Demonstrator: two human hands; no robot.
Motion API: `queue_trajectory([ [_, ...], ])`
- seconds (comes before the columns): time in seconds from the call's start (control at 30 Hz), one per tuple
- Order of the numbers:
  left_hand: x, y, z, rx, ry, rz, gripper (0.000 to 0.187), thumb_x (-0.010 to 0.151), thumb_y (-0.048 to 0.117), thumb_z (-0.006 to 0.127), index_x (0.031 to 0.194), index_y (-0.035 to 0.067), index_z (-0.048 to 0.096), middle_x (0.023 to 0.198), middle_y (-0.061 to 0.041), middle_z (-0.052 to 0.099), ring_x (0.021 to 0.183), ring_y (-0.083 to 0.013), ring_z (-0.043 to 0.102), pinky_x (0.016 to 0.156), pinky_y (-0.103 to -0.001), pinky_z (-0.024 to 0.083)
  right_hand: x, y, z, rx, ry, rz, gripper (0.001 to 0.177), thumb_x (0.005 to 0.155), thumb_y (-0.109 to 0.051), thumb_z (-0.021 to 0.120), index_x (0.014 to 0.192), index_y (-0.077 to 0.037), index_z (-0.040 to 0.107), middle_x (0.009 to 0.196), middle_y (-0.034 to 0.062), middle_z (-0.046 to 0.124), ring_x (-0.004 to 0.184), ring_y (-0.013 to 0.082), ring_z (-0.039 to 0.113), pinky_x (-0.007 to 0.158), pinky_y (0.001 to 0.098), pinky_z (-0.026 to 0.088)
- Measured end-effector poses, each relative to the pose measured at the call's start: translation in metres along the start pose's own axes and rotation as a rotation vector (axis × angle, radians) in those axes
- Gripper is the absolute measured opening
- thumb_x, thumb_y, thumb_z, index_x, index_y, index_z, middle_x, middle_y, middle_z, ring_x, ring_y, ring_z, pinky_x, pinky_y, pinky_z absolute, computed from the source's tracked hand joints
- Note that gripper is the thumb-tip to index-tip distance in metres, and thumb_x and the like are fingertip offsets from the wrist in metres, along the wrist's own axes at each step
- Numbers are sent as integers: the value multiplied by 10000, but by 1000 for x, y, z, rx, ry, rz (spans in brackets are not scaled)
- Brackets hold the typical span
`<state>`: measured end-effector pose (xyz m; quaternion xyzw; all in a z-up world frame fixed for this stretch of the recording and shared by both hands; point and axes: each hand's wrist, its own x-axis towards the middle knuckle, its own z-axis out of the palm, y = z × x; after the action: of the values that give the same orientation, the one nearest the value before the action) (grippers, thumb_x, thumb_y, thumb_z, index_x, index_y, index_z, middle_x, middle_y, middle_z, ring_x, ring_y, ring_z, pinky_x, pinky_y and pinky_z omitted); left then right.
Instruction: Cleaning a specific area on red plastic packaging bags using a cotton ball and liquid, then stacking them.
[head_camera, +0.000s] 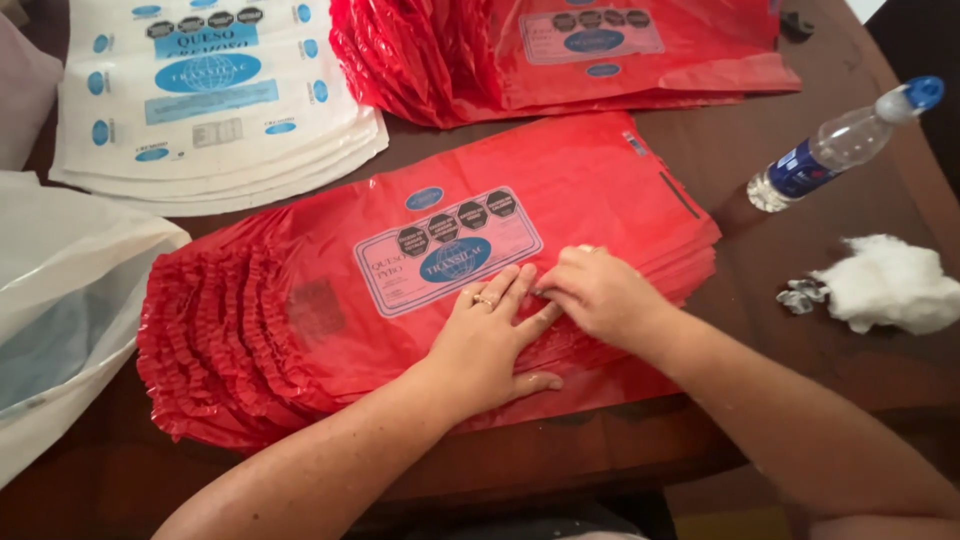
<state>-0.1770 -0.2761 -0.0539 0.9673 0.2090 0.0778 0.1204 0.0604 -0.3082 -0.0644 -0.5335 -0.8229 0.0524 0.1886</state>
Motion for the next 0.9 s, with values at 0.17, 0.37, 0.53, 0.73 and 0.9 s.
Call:
queue_trajectory([
  [0.17, -1, -1, 0, 11, 14, 6, 949, 771, 816, 587, 1551, 304, 413, 1598, -234, 379, 1507, -373, 316, 1128, -506, 269, -6, 45, -7, -255, -44, 100, 69, 955, -288, 620, 946, -236, 665, 860, 1, 566, 858, 270, 636, 836, 413, 525],
  [0.37, 0, 0, -4, 1, -13, 1, 935, 779, 818, 570, 1542, 296, 433, 1606, -233, 366, 1513, -371, 304, 1132, -500, 264, 7, 10, -4, -113, -100, 183, 78, 924, -309, 648, 946, -248, 691, 890, 7, 627, 896, 288, 677, 842, 413, 553],
  [0.53, -1, -1, 0, 16, 16, 7, 942, 783, 822, 561, 1550, 295, 418, 1606, -230, 368, 1510, -371, 315, 1133, -509, 269, -3, 40, -17, -279, -95, 250, 99, 958, -332, 615, 979, -245, 658, 887, -15, 584, 904, 250, 670, 844, 402, 549],
  [0.73, -2, 1, -1, 1, 44, 18, 926, 778, 804, 587, 1537, 296, 441, 1578, -243, 406, 1492, -383, 339, 1117, -498, 277, 6, 24, -8, -260, -42, 245, 127, 944, -341, 598, 929, -245, 680, 881, 32, 618, 870, 306, 670, 818, 434, 556],
  [0.9, -1, -2, -1, 6, 17, 13, 923, 780, 808, 577, 1538, 299, 440, 1590, -242, 391, 1504, -380, 319, 1132, -509, 269, -6, 20, 5, -437, 15, -111, 190, 974, -237, 465, 1071, -211, 626, 898, 30, 507, 832, 311, 585, 777, 472, 517],
])
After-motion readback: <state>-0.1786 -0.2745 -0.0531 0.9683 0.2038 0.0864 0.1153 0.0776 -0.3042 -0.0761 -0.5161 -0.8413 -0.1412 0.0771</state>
